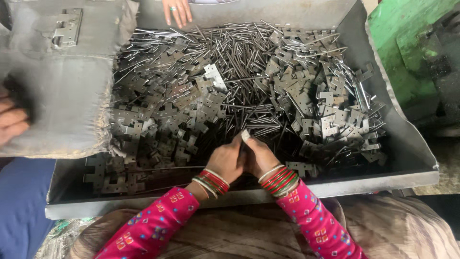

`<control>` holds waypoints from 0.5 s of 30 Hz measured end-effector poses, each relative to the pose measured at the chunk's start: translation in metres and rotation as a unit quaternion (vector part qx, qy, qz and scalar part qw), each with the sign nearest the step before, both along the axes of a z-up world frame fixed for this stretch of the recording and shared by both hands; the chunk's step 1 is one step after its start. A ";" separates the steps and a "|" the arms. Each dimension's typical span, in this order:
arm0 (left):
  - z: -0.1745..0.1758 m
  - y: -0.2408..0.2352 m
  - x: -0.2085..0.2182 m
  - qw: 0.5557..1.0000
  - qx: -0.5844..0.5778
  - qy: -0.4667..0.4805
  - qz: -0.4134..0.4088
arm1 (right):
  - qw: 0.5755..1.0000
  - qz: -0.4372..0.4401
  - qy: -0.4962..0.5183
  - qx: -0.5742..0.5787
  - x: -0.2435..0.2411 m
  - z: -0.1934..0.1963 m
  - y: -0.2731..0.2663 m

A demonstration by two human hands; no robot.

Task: The person sorts metal hinges and pins from a central metal tray, placing the hinges one at a time onto a padded side surface by hand.

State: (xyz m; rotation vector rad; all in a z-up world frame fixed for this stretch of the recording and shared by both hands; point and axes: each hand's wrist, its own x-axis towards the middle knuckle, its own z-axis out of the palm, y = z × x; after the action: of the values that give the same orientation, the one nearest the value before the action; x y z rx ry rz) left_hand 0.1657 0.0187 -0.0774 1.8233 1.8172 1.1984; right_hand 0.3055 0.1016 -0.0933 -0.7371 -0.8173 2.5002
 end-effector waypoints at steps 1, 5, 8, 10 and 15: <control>-0.001 0.000 -0.007 0.997 -0.033 0.059 0.043 | 1.000 -0.002 0.000 -0.001 0.001 0.004 0.000; 0.035 0.000 -0.065 0.961 -0.079 0.188 0.187 | 0.907 0.030 -0.254 0.333 0.020 0.027 0.020; 0.075 -0.014 -0.123 0.864 0.004 0.393 0.315 | 0.615 0.015 -0.456 0.644 0.052 0.029 0.059; 0.090 -0.036 -0.180 0.833 0.055 0.430 0.344 | 0.521 -0.021 -0.532 0.667 0.077 0.023 0.090; 0.075 -0.094 -0.299 0.688 -0.001 0.518 0.509 | 0.428 -0.075 -0.680 0.591 0.145 0.015 0.160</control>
State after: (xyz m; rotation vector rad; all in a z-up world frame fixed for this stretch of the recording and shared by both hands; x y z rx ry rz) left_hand -0.1328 -0.0753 -0.0026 1.4859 3.7573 0.1522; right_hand 0.4505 0.2620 -0.0784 -1.8332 -2.2717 0.0462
